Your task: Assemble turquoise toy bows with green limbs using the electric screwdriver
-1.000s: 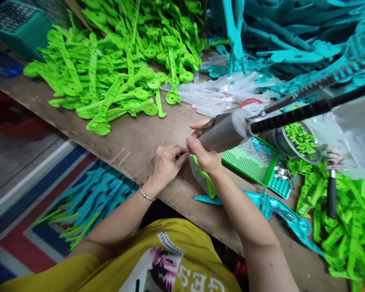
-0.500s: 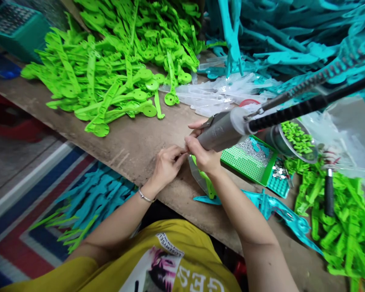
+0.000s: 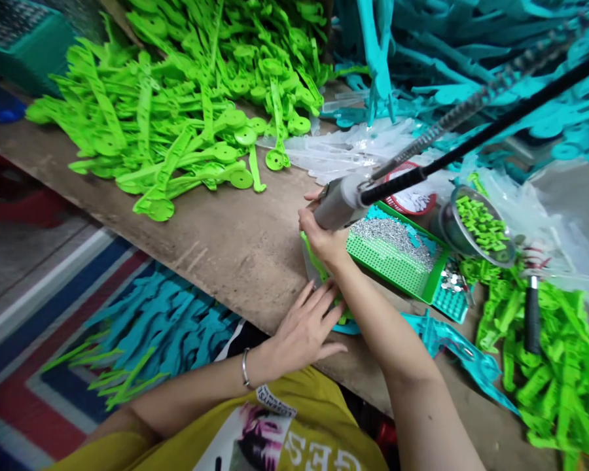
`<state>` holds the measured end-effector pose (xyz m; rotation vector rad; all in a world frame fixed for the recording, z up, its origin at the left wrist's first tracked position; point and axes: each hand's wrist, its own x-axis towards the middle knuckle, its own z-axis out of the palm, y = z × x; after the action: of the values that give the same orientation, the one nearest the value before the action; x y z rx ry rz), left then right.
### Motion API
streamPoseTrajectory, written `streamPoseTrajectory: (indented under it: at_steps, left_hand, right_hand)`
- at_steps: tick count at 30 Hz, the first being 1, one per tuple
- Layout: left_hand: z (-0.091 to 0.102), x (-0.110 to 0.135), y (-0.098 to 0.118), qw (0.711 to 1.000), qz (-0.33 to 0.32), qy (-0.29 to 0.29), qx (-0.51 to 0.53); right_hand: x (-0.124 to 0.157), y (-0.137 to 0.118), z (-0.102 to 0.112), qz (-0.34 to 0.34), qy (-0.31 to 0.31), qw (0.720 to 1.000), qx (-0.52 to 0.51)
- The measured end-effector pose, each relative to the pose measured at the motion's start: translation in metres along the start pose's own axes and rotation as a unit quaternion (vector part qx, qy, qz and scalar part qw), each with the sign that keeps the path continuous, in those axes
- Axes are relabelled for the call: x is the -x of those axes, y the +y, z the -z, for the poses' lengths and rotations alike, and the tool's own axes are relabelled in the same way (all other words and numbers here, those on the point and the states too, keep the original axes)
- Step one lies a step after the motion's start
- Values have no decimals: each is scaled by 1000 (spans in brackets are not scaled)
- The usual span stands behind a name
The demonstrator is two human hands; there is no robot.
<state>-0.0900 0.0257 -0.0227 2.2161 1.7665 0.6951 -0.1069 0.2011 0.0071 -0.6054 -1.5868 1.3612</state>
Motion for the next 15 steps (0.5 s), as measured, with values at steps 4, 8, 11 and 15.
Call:
streamPoseTrajectory:
  at_steps: [4, 8, 11, 15]
  left_hand:
    - [-6, -1, -5, 999, -3, 31, -21]
    - [-10, -2, -5, 998, -2, 48, -28]
    - [-12, -3, -5, 998, -4, 57, -30]
    - [-12, -4, -6, 998, -4, 63, -28]
  right_hand:
    - [-8, -1, -3, -40, -50, 997, 36]
    - [-21, -2, -3, -37, -145, 986, 67]
    - [-26, 3, -3, -28, -191, 979, 64]
    - [-19, 9, -4, -22, -130, 991, 17]
